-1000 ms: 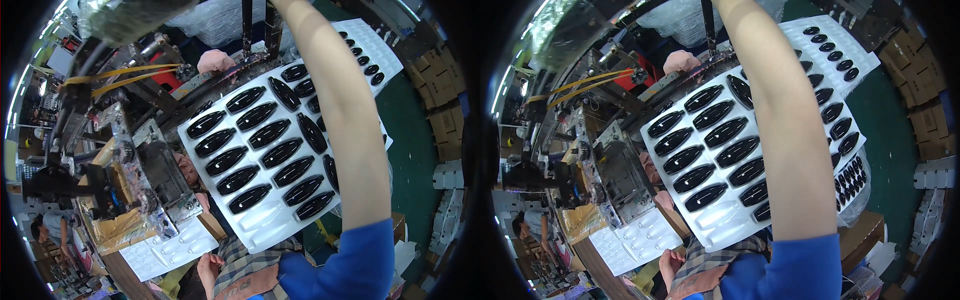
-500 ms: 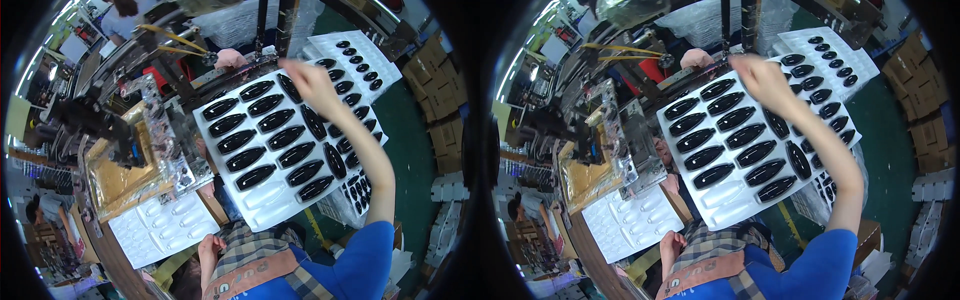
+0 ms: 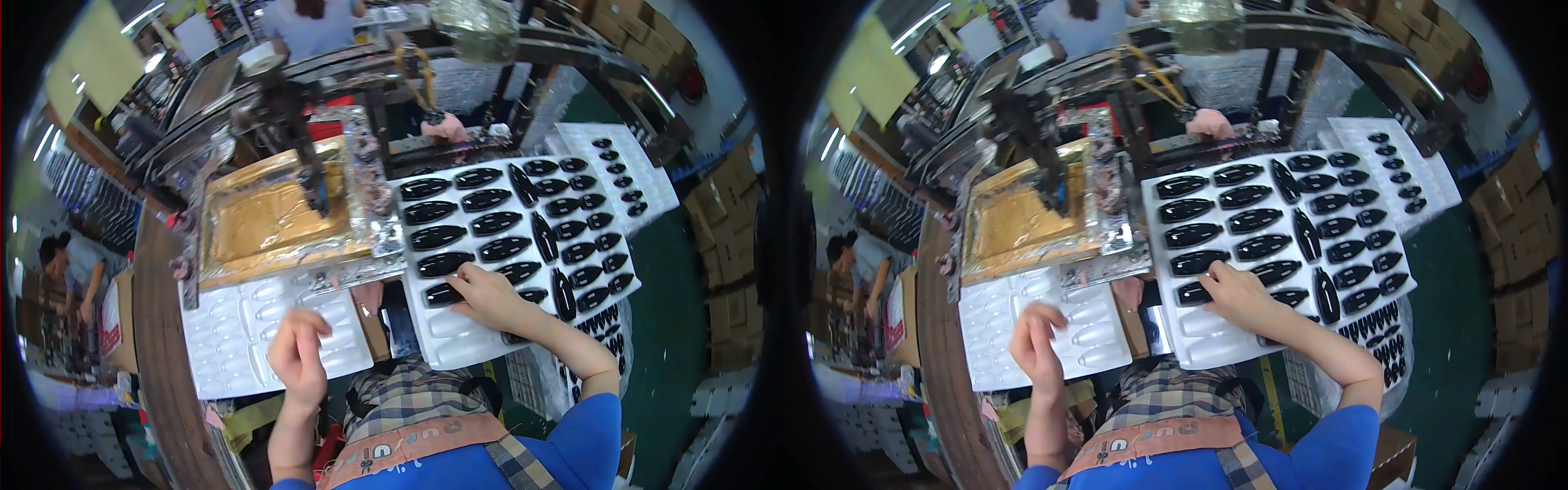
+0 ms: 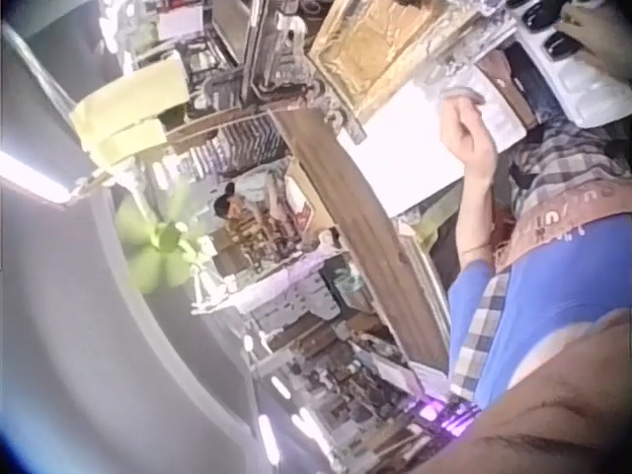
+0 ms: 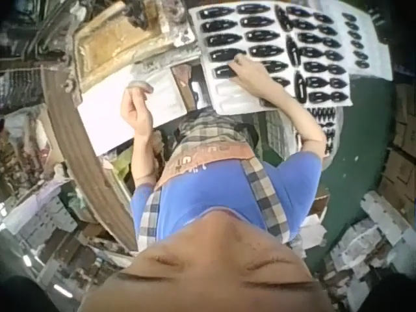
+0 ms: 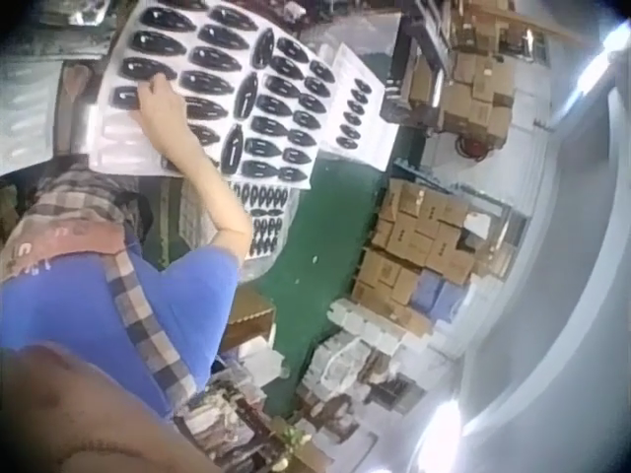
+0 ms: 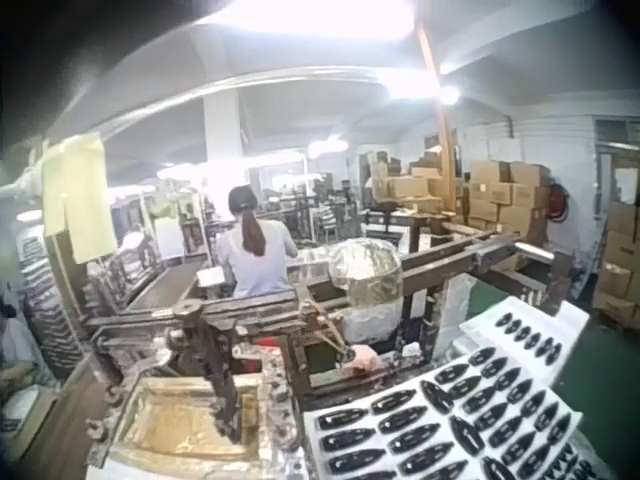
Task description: Manually positioning small black objects into a tray for screen printing and then using a printing press to apply a logo.
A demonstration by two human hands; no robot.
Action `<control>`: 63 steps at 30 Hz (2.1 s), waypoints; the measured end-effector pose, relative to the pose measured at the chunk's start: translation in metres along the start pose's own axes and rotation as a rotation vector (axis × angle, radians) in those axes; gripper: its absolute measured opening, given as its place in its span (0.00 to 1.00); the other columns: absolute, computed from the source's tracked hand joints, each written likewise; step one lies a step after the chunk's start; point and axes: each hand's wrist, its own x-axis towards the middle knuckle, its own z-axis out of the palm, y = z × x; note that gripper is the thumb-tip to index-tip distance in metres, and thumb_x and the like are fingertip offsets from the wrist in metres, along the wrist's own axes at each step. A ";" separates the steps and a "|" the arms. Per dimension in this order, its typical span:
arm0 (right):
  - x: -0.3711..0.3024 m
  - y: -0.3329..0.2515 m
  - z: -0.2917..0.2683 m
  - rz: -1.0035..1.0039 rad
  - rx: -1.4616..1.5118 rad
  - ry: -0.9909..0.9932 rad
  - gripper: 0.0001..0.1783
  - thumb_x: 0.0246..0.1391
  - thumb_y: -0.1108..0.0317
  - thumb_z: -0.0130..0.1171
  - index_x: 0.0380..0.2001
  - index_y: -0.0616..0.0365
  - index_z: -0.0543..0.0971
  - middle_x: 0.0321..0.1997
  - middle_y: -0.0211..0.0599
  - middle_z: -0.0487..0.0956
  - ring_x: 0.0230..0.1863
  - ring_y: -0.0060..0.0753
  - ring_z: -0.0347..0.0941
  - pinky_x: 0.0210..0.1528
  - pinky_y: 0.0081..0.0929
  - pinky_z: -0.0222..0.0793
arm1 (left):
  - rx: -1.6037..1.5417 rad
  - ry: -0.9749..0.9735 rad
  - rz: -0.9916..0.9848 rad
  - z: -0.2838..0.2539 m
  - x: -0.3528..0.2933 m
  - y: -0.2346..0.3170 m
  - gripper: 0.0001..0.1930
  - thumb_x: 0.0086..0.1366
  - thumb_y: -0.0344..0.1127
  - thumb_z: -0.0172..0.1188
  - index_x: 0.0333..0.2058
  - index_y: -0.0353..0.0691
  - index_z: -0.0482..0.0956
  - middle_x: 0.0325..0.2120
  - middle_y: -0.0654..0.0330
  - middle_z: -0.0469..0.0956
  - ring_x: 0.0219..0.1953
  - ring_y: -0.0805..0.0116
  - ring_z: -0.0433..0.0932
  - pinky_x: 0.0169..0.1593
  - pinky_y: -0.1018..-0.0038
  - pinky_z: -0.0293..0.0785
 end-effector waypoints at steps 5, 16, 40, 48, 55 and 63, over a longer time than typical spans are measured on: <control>0.011 -0.006 -0.026 0.079 0.093 0.009 0.23 0.40 0.66 0.60 0.41 0.59 0.67 0.39 0.46 0.71 0.35 0.46 0.72 0.33 0.36 0.68 | -0.256 0.183 -0.001 -0.013 0.096 0.021 0.09 0.64 0.34 0.43 0.30 0.35 0.68 0.23 0.64 0.67 0.21 0.79 0.64 0.24 0.83 0.60; 0.039 -0.026 -0.054 0.065 0.377 0.147 0.30 0.34 0.60 0.67 0.44 0.54 0.69 0.51 0.36 0.65 0.36 0.28 0.68 0.31 0.18 0.65 | -0.889 -0.151 -0.581 -0.039 0.207 -0.003 0.13 0.58 0.41 0.56 0.28 0.38 0.68 0.24 0.60 0.72 0.21 0.75 0.70 0.24 0.83 0.68; 0.152 -0.044 0.017 -0.265 0.188 0.076 0.28 0.50 0.47 0.49 0.49 0.53 0.68 0.52 0.39 0.68 0.53 0.39 0.63 0.55 0.31 0.55 | -0.929 -0.141 -0.763 -0.055 0.224 0.014 0.11 0.55 0.35 0.58 0.29 0.37 0.65 0.23 0.58 0.70 0.19 0.79 0.67 0.19 0.88 0.65; 0.125 -0.036 0.021 -0.230 0.093 0.041 0.30 0.51 0.48 0.49 0.49 0.60 0.65 0.49 0.52 0.68 0.52 0.49 0.62 0.52 0.35 0.58 | -0.937 -0.164 -0.769 -0.052 0.224 0.017 0.10 0.57 0.36 0.57 0.28 0.36 0.67 0.21 0.59 0.71 0.17 0.81 0.66 0.17 0.89 0.64; 0.080 -0.023 -0.008 -0.025 0.214 -0.014 0.29 0.49 0.56 0.53 0.49 0.64 0.63 0.48 0.56 0.66 0.49 0.56 0.62 0.50 0.36 0.60 | -0.925 -0.139 -0.766 -0.051 0.216 0.013 0.09 0.57 0.35 0.57 0.27 0.36 0.69 0.21 0.59 0.71 0.16 0.82 0.66 0.16 0.91 0.63; 0.057 -0.039 -0.024 -0.163 0.244 0.149 0.24 0.49 0.64 0.54 0.48 0.63 0.64 0.51 0.53 0.65 0.52 0.51 0.62 0.51 0.36 0.61 | -0.901 -0.104 -0.705 -0.047 0.207 0.008 0.10 0.59 0.38 0.54 0.31 0.36 0.68 0.23 0.58 0.73 0.18 0.79 0.69 0.19 0.86 0.66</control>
